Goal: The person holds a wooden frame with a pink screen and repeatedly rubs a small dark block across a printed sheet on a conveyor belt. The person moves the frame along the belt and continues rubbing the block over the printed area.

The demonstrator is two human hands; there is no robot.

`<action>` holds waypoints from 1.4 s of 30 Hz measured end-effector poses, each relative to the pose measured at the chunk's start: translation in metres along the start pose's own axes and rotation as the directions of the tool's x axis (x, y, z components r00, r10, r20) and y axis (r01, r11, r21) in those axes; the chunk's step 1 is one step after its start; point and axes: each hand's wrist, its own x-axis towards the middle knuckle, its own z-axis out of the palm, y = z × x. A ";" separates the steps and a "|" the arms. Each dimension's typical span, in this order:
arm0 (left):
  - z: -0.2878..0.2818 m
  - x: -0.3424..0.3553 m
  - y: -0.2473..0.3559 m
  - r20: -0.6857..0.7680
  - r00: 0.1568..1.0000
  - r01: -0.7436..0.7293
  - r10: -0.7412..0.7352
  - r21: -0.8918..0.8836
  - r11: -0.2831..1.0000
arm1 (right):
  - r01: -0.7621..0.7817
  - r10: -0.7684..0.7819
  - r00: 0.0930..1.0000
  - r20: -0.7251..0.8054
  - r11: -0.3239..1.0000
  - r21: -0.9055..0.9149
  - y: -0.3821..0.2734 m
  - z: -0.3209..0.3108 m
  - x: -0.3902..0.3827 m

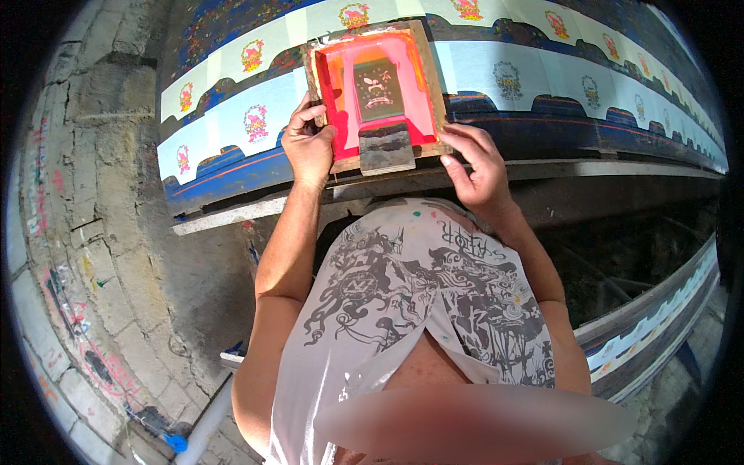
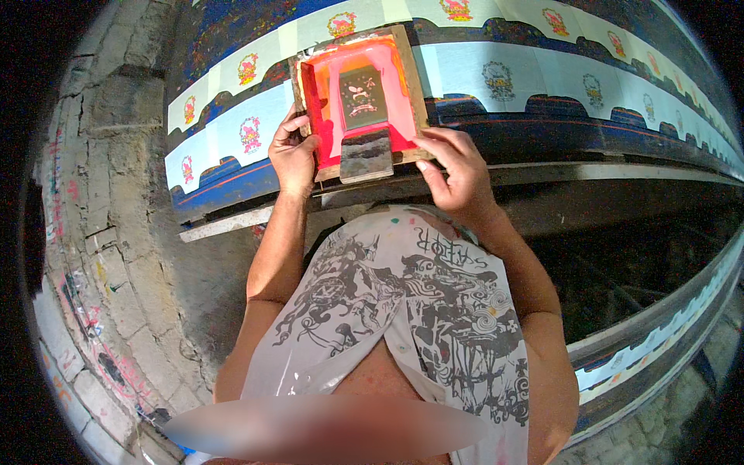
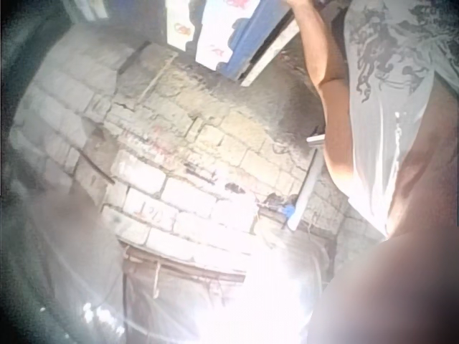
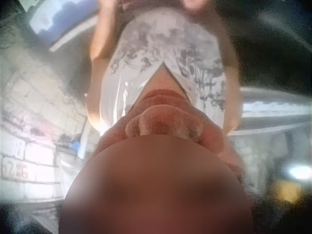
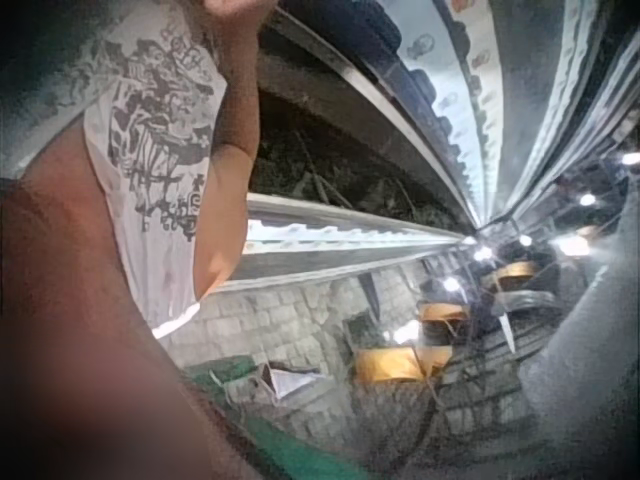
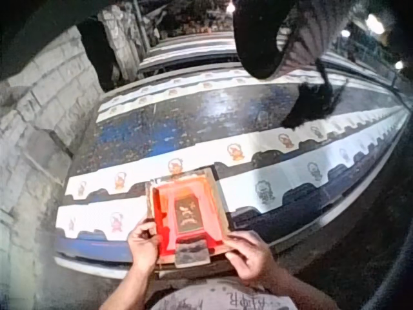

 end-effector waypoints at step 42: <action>-0.053 0.025 0.007 -0.008 0.997 -0.075 0.081 0.272 0.959 | 0.356 -0.277 0.925 0.261 0.872 -0.336 0.009 0.124 0.216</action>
